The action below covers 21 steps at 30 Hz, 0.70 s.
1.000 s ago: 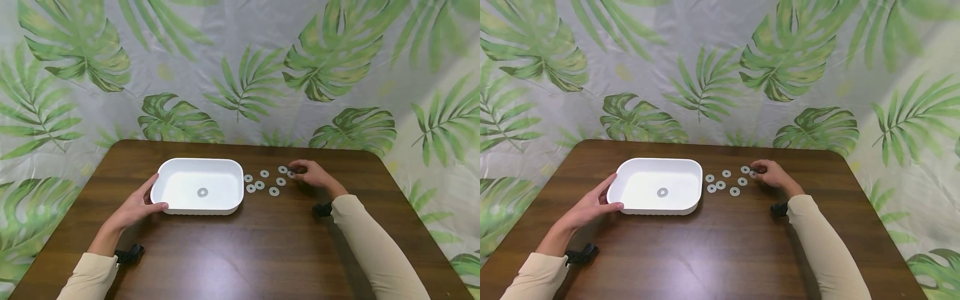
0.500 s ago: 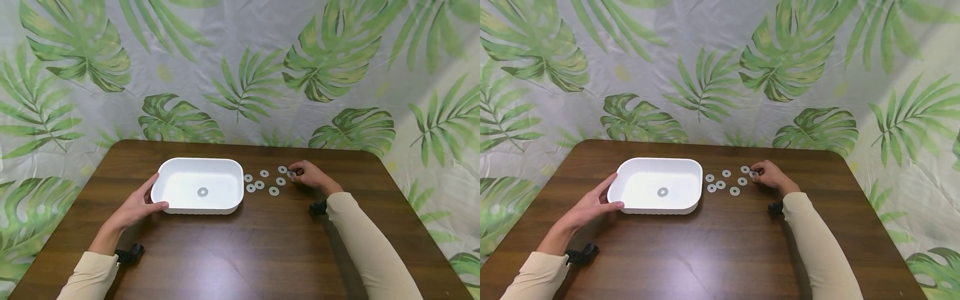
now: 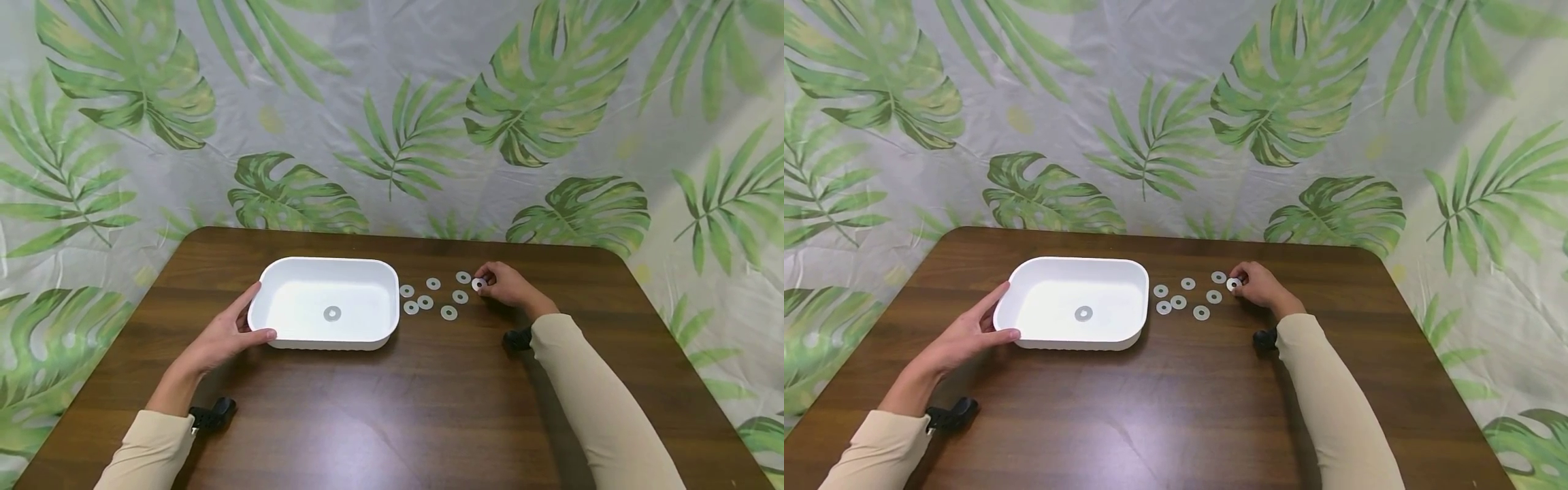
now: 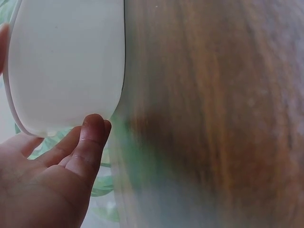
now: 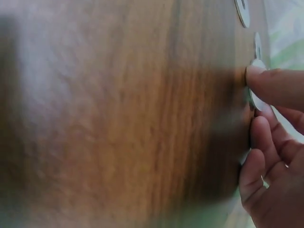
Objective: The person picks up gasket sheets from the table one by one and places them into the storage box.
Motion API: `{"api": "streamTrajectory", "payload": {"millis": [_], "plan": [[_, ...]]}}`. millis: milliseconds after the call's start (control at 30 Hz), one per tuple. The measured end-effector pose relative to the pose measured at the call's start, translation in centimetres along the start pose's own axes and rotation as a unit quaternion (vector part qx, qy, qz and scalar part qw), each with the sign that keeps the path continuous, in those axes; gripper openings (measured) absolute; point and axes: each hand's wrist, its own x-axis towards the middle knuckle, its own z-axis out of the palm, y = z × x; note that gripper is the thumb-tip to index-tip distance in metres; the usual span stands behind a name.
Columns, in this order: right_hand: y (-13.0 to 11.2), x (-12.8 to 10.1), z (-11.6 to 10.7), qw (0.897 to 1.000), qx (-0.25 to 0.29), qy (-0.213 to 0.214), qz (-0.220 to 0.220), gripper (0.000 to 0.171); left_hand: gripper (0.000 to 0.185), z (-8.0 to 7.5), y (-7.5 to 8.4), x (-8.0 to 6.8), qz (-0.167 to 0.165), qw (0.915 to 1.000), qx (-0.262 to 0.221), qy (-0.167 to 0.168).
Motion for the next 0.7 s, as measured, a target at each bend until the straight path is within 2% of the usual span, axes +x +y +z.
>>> {"api": "streamTrajectory", "payload": {"millis": [133, 167, 233, 400, 700], "plan": [[-0.48, -0.21, 0.37, 1.000, 0.002, 0.019, 0.021, 0.024, 0.103, -0.08, 0.01, -0.13, -0.006, 1.0000, 0.006, 0.000], [-0.70, -0.24, 0.38, 0.999, -0.002, 0.014, 0.039, 0.026, 0.103, -0.09, 0.03, -0.15, -0.007, 1.0000, 0.007, 0.000], [-0.74, -0.34, 0.29, 0.999, -0.003, 0.011, 0.035, 0.030, 0.103, -0.11, 0.08, -0.17, -0.008, 0.9999, 0.007, 0.001], [-0.35, -0.73, -0.34, 1.000, 0.009, -0.002, -0.012, 0.037, 0.103, -0.03, 0.16, -0.01, -0.006, 1.0000, 0.003, -0.001], [-0.41, -0.76, -0.18, 1.000, -0.005, -0.016, 0.026, 0.041, 0.103, 0.00, 0.05, 0.07, -0.010, 0.9999, -0.003, -0.003]]}}
